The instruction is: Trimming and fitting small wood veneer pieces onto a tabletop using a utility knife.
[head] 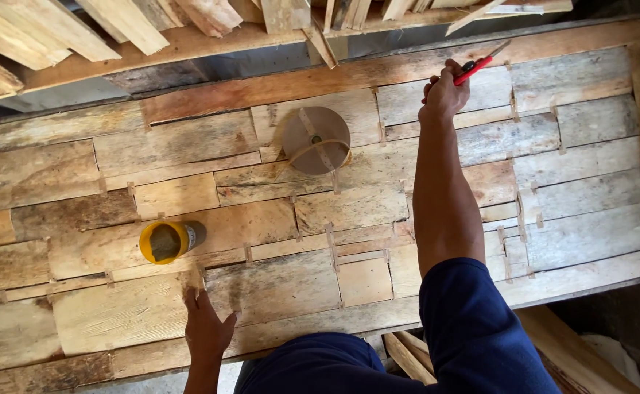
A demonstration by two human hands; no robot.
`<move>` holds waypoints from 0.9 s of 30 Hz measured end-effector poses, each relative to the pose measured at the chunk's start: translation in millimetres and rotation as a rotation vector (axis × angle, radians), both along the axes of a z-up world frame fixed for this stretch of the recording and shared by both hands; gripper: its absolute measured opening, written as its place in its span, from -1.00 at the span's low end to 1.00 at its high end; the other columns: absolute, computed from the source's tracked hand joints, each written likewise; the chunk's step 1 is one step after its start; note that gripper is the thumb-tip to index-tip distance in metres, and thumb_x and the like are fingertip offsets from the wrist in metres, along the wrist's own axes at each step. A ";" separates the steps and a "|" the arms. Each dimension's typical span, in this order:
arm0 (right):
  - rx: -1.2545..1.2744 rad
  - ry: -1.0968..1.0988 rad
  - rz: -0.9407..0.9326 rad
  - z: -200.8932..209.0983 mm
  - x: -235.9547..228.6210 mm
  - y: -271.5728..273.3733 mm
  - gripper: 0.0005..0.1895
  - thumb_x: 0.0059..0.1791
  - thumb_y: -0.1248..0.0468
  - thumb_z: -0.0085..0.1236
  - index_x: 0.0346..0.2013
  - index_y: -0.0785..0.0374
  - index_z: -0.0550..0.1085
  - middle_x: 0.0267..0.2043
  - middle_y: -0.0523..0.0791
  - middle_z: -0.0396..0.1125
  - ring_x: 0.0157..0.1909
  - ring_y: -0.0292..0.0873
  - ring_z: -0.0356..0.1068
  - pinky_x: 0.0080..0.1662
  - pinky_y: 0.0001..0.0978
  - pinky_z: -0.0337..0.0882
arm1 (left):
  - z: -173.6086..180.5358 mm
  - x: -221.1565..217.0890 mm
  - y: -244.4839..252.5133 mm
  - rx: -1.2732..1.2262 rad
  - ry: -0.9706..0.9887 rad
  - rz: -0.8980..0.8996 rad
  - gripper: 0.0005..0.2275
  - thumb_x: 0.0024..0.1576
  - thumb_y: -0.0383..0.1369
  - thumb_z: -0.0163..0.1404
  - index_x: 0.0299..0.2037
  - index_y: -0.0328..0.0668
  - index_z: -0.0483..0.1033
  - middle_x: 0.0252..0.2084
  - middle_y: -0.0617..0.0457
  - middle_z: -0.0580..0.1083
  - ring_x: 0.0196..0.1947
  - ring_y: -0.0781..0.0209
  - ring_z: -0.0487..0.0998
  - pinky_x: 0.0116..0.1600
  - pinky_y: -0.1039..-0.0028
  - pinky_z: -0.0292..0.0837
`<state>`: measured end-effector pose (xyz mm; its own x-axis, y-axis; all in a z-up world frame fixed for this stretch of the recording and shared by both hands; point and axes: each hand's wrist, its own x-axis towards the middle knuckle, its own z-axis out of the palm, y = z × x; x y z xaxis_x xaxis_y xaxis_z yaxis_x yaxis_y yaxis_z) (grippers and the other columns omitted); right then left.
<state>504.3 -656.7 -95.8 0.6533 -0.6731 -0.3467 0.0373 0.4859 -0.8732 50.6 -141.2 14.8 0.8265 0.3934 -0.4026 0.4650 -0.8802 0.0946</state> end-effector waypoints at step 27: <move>0.008 0.035 -0.021 17.8 16.5 -23.2 -0.78 0.05 0.30 0.24 -0.15 0.37 0.42 -0.57 -0.11 0.28 -0.69 -0.29 0.15 -0.62 -0.41 0.20 | 0.6 5.7 -1.1 0.016 0.097 0.035 -0.13 -0.16 -0.17 0.36 0.31 -0.34 0.12 0.49 -0.27 0.00 0.33 -0.23 0.34 0.17 0.12 0.51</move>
